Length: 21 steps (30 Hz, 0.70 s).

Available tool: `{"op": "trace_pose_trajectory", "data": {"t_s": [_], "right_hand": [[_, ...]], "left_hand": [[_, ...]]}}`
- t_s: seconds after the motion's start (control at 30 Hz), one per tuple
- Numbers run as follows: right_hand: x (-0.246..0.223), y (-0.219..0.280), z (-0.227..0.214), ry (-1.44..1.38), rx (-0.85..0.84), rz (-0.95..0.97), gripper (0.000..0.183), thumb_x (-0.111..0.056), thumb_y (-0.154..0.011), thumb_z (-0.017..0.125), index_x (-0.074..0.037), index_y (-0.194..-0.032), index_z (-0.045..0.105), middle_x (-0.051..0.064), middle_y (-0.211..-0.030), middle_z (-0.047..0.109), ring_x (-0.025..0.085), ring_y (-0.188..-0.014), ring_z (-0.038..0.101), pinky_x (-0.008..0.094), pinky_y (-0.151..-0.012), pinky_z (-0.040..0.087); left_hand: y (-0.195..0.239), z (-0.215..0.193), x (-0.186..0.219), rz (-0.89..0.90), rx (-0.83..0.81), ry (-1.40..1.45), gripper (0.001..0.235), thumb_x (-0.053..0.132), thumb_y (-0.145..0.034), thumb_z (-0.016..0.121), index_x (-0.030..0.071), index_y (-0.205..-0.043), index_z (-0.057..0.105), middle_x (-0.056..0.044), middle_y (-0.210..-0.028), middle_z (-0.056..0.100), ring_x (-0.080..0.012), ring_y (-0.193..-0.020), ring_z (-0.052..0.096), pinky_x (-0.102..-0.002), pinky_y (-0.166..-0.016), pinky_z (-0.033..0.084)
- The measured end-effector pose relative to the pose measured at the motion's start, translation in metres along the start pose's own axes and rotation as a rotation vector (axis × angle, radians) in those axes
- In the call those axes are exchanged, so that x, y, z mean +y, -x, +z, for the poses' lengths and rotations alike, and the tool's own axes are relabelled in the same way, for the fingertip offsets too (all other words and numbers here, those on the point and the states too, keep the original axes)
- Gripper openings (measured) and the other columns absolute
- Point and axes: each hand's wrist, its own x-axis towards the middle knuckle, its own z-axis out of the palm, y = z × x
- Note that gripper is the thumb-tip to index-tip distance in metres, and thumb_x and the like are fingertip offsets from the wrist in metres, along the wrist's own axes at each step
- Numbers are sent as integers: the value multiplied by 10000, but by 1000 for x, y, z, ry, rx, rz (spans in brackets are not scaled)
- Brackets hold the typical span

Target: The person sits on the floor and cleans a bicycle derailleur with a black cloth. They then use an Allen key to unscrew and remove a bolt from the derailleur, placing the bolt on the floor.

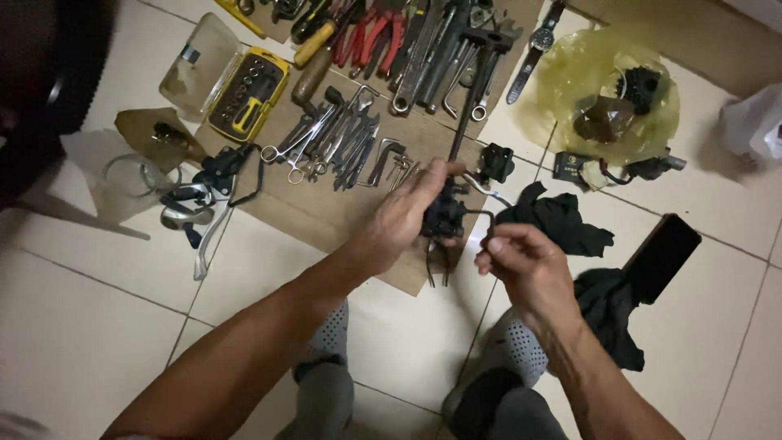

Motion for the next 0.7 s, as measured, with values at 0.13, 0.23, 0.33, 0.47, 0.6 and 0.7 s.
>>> {"op": "trace_pose_trajectory", "data": {"t_s": [0.13,0.23,0.33,0.47,0.6,0.7], "right_hand": [[14,-16,-15,-222,-44,135,182,87,-881,663,25,-1051,676,220,-859,653,336,-746,723,417,-679,613],[17,-15,-15,-242,-82,181,184,92,-870,666,7,-1030,696,212,-867,678,326,-761,736,409,-686,615],[7,-17,-10,-271,-64,223,236,61,-855,682,-17,-1077,699,183,-899,695,302,-790,734,391,-722,611],[-20,-26,9,-271,-13,237,220,16,-909,657,-30,-1123,680,143,-892,665,263,-798,702,353,-734,598],[-56,-29,27,-239,35,200,268,-6,-891,675,-47,-1153,631,130,-936,652,242,-838,689,323,-718,556],[-88,-1,53,117,39,24,270,-78,-886,742,-61,-1150,685,139,-936,680,214,-846,684,311,-702,524]], "left_hand": [[21,3,2,26,-29,31,634,524,-1021,459,7,-1366,586,-224,-917,693,-245,-802,741,-403,-694,676],[34,7,3,-17,29,25,679,572,-999,453,32,-1390,583,-183,-1001,654,-222,-876,709,-362,-705,675],[49,11,14,-61,119,-45,665,563,-977,476,60,-1395,597,-235,-1118,635,-264,-962,694,-392,-741,675],[43,18,11,-116,177,-172,638,610,-950,481,165,-1384,628,-250,-1228,661,-323,-1033,726,-378,-763,686],[30,16,-3,-60,212,-340,509,629,-941,508,319,-1306,682,-50,-1246,716,-210,-1141,672,-342,-971,567],[31,13,-12,-23,223,-210,480,546,-970,562,225,-1302,695,-150,-1177,723,-215,-1031,699,-325,-825,660]]}}
